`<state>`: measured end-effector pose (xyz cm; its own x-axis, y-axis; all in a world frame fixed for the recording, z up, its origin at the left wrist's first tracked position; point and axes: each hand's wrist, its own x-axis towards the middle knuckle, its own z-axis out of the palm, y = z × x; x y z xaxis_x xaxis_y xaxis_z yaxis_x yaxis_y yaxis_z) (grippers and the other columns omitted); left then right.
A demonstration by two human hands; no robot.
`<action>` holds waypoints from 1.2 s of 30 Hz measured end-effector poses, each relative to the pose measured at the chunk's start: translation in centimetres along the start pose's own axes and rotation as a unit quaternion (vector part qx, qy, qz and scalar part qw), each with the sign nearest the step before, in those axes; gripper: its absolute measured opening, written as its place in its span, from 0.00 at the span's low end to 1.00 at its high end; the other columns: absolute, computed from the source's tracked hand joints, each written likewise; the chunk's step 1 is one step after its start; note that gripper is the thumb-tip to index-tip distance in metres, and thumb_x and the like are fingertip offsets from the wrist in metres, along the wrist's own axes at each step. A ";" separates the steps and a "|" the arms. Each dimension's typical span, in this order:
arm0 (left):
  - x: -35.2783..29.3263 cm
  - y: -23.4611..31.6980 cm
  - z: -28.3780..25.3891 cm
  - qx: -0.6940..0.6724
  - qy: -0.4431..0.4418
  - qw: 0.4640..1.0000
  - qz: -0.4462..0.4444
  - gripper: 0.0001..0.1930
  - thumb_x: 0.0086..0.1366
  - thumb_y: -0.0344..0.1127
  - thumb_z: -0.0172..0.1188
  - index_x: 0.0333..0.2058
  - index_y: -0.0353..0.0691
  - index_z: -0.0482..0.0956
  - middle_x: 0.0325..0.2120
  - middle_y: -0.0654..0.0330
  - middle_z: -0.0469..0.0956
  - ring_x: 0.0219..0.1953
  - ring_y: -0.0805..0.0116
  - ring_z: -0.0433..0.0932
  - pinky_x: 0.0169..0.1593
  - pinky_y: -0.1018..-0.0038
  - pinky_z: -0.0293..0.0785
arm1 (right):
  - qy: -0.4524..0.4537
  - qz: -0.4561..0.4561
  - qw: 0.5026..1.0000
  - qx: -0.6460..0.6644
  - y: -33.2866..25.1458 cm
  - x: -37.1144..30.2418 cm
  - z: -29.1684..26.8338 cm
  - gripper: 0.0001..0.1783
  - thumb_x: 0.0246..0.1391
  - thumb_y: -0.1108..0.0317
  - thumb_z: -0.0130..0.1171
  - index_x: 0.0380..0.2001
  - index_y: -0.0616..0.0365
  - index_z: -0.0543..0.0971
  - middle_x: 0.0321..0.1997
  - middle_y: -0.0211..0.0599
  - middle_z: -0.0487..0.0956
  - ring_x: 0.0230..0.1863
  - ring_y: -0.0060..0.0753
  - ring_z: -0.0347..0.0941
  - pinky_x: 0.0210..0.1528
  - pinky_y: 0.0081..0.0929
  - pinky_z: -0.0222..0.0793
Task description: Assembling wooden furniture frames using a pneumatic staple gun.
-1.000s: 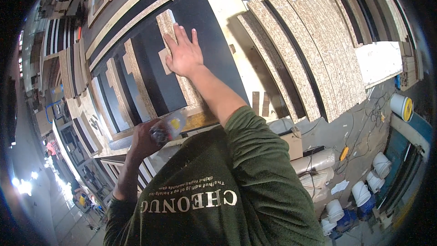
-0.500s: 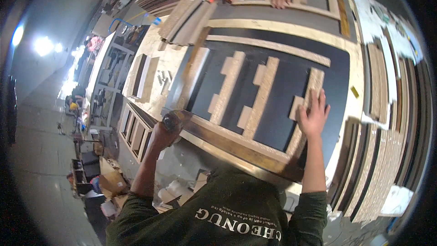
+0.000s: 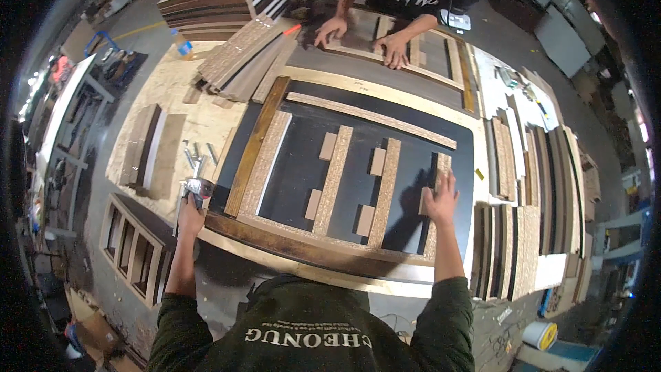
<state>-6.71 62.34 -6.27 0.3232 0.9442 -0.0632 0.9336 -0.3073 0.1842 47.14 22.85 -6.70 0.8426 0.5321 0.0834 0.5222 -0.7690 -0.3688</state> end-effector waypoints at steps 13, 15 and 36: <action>-2.0 13.3 4.3 -0.082 0.033 0.964 0.251 0.39 0.52 0.58 0.62 0.59 0.44 0.64 0.60 0.48 0.59 0.63 0.44 0.55 0.59 0.40 0.53 | -0.050 -0.151 0.987 0.009 -20.6 14.2 8.7 0.35 0.53 0.49 0.56 0.62 0.49 0.63 0.66 0.36 0.63 0.70 0.43 0.52 0.69 0.56 0.45; -2.1 14.5 4.3 -0.053 0.003 0.973 0.224 0.38 0.51 0.52 0.65 0.59 0.45 0.64 0.60 0.50 0.58 0.64 0.45 0.53 0.61 0.40 0.49 | -0.035 -0.175 0.984 0.003 -21.9 15.3 10.4 0.35 0.51 0.48 0.59 0.59 0.49 0.66 0.62 0.36 0.68 0.65 0.44 0.60 0.66 0.52 0.54; -1.5 14.3 2.7 -0.135 0.005 0.977 0.164 0.34 0.50 0.38 0.65 0.58 0.42 0.66 0.59 0.46 0.61 0.62 0.44 0.58 0.63 0.49 0.51 | -0.085 -0.238 0.964 0.080 -34.3 12.5 16.1 0.26 0.38 0.57 0.65 0.45 0.50 0.76 0.46 0.36 0.74 0.50 0.45 0.68 0.54 0.46 0.64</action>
<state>6.58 56.20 -6.20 0.5954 0.8018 0.0512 0.7049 -0.5519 0.4456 37.62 61.54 -7.91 0.4715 0.8722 0.1305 0.8057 -0.3658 -0.4659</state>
